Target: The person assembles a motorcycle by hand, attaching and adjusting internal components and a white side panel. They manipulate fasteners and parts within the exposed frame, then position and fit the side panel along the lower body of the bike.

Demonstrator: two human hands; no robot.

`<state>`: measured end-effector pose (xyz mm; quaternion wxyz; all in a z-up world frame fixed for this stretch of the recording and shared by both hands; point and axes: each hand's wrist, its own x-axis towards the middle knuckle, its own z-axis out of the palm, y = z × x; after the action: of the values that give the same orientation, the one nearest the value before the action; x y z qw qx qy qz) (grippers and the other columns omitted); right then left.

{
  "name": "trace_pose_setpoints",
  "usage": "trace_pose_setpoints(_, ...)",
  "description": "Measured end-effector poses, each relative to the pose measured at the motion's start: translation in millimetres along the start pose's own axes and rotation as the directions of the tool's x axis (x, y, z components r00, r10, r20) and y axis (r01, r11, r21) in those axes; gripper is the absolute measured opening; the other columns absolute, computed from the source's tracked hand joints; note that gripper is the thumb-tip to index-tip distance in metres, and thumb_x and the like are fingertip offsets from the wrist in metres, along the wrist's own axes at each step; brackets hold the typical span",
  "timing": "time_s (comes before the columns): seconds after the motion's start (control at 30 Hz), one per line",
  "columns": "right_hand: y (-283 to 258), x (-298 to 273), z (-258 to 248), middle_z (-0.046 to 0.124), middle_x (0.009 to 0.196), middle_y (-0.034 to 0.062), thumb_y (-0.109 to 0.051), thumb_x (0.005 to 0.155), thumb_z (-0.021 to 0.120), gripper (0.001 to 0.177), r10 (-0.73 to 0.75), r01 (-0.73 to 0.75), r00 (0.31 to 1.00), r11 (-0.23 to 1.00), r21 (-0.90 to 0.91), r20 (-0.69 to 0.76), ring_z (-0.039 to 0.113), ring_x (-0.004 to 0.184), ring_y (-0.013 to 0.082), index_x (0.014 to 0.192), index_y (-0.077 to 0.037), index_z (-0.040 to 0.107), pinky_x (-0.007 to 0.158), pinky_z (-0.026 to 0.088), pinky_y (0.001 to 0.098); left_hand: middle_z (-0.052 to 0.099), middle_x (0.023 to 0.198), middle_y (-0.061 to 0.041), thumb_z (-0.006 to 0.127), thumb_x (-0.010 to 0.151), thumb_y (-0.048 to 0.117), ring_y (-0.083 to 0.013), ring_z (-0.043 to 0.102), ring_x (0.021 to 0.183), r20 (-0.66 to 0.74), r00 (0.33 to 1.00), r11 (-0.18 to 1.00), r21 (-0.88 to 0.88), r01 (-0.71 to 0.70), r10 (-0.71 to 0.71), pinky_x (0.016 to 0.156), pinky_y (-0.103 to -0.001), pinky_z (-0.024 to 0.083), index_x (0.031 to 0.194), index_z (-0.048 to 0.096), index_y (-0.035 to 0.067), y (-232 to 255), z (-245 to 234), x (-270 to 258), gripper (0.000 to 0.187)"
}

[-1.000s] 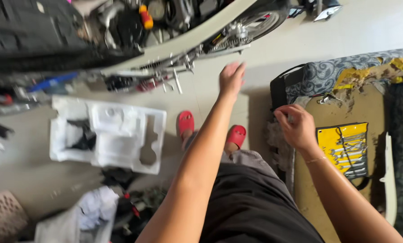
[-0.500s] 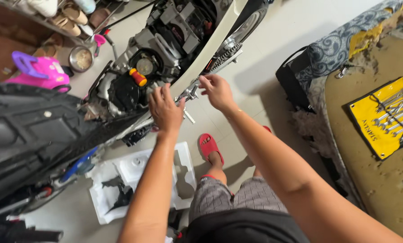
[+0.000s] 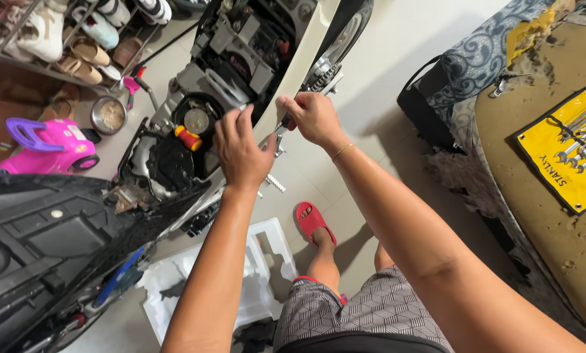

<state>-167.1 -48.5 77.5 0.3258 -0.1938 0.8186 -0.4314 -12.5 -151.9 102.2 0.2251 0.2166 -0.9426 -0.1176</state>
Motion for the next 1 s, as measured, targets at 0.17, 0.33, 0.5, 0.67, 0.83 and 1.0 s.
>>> trace_pose_setpoints(0.17, 10.6, 30.4, -27.0, 0.071, 0.071, 0.0055, -0.031, 0.102, 0.063, 0.035, -0.061, 0.097, 0.993, 0.921, 0.376, -0.105, 0.070, 0.063, 0.0112, 0.088, 0.000, 0.073, 0.061, 0.057, 0.0277, 0.050, 0.140, -0.014, 0.092, 0.079, 0.026, -0.0369, 0.050, 0.124, -0.061, 0.989, 0.980, -0.137, -0.145, 0.138, 0.105, -0.049, 0.045, 0.144, 0.047, 0.004, 20.8, 18.2, 67.2, 0.082)
trace_pose_setpoints(0.33, 18.7, 36.5, -60.2, 0.075, 0.088, 0.0059, -0.017, 0.101, 0.066, 0.023, -0.234, 0.326, 0.902, 0.921, 0.215, -0.364, 0.072, 0.069, 0.0107, 0.117, 0.000, 0.068, 0.066, 0.058, 0.0265, 0.042, 0.155, -0.012, 0.095, 0.076, 0.035, -0.0348, 0.046, 0.132, -0.064, 0.971, 0.963, -0.126, -0.237, 0.230, 0.111, -0.047, 0.043, 0.151, 0.040, 0.002, 40.4, 51.7, 127.3, 0.099)
trace_pose_setpoints(0.5, 12.6, 26.7, -73.1, 0.069, 0.108, 0.0070, -0.009, 0.100, 0.067, 0.047, -0.475, 0.465, 0.775, 0.875, -0.133, -0.416, 0.068, 0.073, 0.0142, 0.146, -0.009, 0.058, 0.070, 0.057, 0.0292, 0.044, 0.158, -0.004, 0.096, 0.069, 0.033, -0.0285, 0.048, 0.128, 0.049, 0.969, 0.965, -0.120, -0.235, 0.242, 0.107, -0.047, 0.043, 0.153, 0.042, 0.005, 45.1, 74.0, 161.0, 0.105)
trace_pose_setpoints(0.67, 3.3, 24.0, -75.6, 0.065, 0.106, 0.0082, -0.007, 0.097, 0.068, 0.053, -0.478, 0.426, 0.802, 0.878, -0.219, -0.358, 0.065, 0.074, 0.0183, 0.148, -0.008, 0.056, 0.073, 0.055, 0.0327, 0.055, 0.152, -0.005, 0.095, 0.072, 0.026, -0.0267, 0.051, 0.123, -0.039, 0.972, 0.949, -0.212, -0.234, 0.231, 0.105, -0.041, 0.046, 0.149, 0.048, 0.006, 46.2, 84.2, 162.9, 0.092)
trace_pose_setpoints(0.83, -1.6, 24.7, -73.5, 0.065, 0.109, 0.0094, -0.005, 0.094, 0.066, 0.054, -0.497, 0.447, 0.789, 0.868, -0.218, -0.361, 0.068, 0.077, 0.0199, 0.147, -0.004, 0.055, 0.075, 0.056, 0.0342, 0.061, 0.147, -0.006, 0.092, 0.079, 0.019, -0.0258, 0.056, 0.119, -0.133, 0.976, 0.945, -0.254, -0.204, 0.175, 0.107, -0.039, 0.047, 0.144, 0.054, 0.007, 51.1, 92.6, 160.1, 0.076)
trace_pose_setpoints(1.0, -4.2, 24.2, -69.8, 0.063, 0.110, 0.0116, -0.006, 0.095, 0.065, 0.058, -0.451, 0.399, 0.821, 0.892, -0.215, -0.350, 0.070, 0.079, 0.0206, 0.151, -0.004, 0.051, 0.074, 0.056, 0.0351, 0.061, 0.146, -0.005, 0.091, 0.081, 0.017, -0.0272, 0.055, 0.120, -0.148, 0.979, 0.947, -0.268, -0.176, 0.140, 0.107, -0.039, 0.047, 0.142, 0.055, 0.008, 58.6, 89.1, 158.5, 0.071)
